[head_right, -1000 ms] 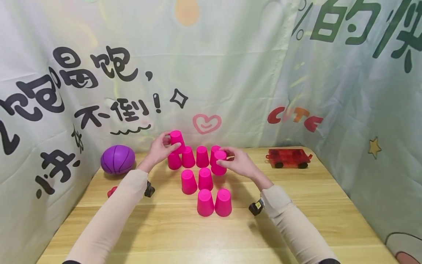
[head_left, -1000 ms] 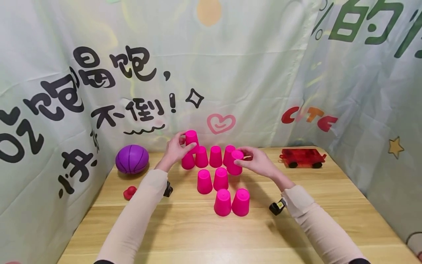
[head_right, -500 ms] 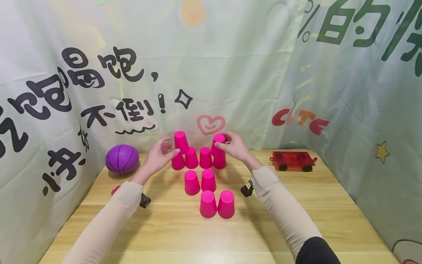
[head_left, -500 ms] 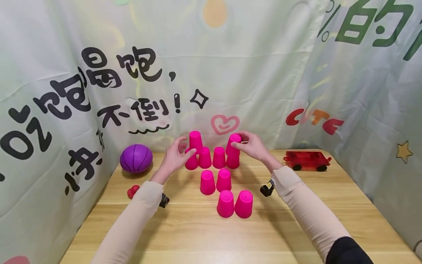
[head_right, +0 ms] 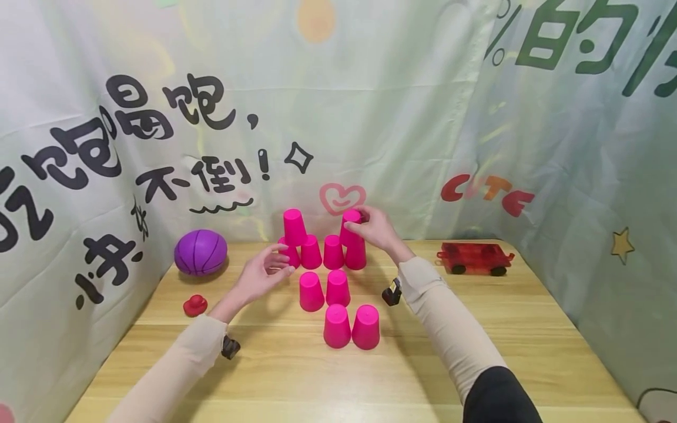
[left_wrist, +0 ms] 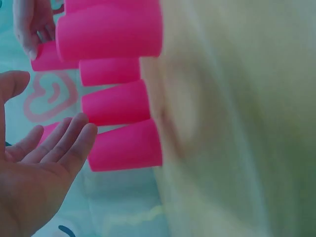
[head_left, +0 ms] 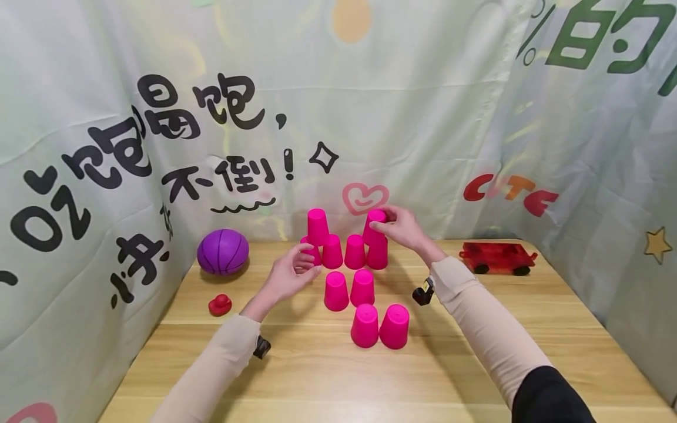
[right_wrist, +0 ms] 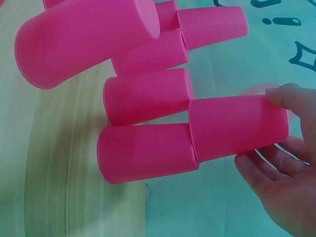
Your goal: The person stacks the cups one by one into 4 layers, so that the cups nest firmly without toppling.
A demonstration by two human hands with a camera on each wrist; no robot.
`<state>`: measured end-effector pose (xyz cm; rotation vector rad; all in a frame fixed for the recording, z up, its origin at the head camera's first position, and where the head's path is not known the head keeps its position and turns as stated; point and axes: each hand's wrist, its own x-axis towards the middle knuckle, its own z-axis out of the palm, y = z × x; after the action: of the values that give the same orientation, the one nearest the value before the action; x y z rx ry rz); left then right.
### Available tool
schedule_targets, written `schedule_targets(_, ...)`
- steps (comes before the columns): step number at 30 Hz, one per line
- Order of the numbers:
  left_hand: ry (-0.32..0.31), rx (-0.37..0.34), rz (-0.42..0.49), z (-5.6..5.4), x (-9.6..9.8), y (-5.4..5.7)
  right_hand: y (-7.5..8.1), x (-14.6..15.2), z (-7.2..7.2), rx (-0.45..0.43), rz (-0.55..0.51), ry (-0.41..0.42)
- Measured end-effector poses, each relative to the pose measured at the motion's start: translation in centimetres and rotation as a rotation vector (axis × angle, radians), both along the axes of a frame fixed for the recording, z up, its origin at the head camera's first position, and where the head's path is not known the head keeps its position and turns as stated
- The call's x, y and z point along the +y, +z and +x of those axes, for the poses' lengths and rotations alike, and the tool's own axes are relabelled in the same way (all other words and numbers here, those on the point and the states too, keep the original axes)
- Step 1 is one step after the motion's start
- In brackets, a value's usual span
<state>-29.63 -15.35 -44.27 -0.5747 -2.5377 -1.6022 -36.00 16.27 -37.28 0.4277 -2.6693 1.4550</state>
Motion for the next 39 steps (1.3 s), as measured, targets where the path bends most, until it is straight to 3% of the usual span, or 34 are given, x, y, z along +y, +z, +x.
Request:
schedule_targets(7,-0.090,-0.062,-0.051,1.2,0.5,-1.5,0.1,-0.3,-0.5,0.001,0.028,0.010)
schedule_targets(16,-0.141,-0.108,-0.067,1.8,1.6,-2.4,0.4,-0.6,-0.9,-0.019,0.067,0.008)
schedule_targets(21,-0.141,-0.126,-0.073,1.8,2.1,-2.4,0.4,-0.5,-1.0,-0.009,0.080,0.010)
schedule_targets(29,-0.147,-0.097,-0.073,1.4,2.7,-2.6,0.5,-0.5,-1.0,0.001,0.082,0.025)
schedule_targets(39,-0.121,-0.106,-0.099,1.6,2.9,-2.8,0.6,-0.2,-0.6,0.012,0.035,0.045)
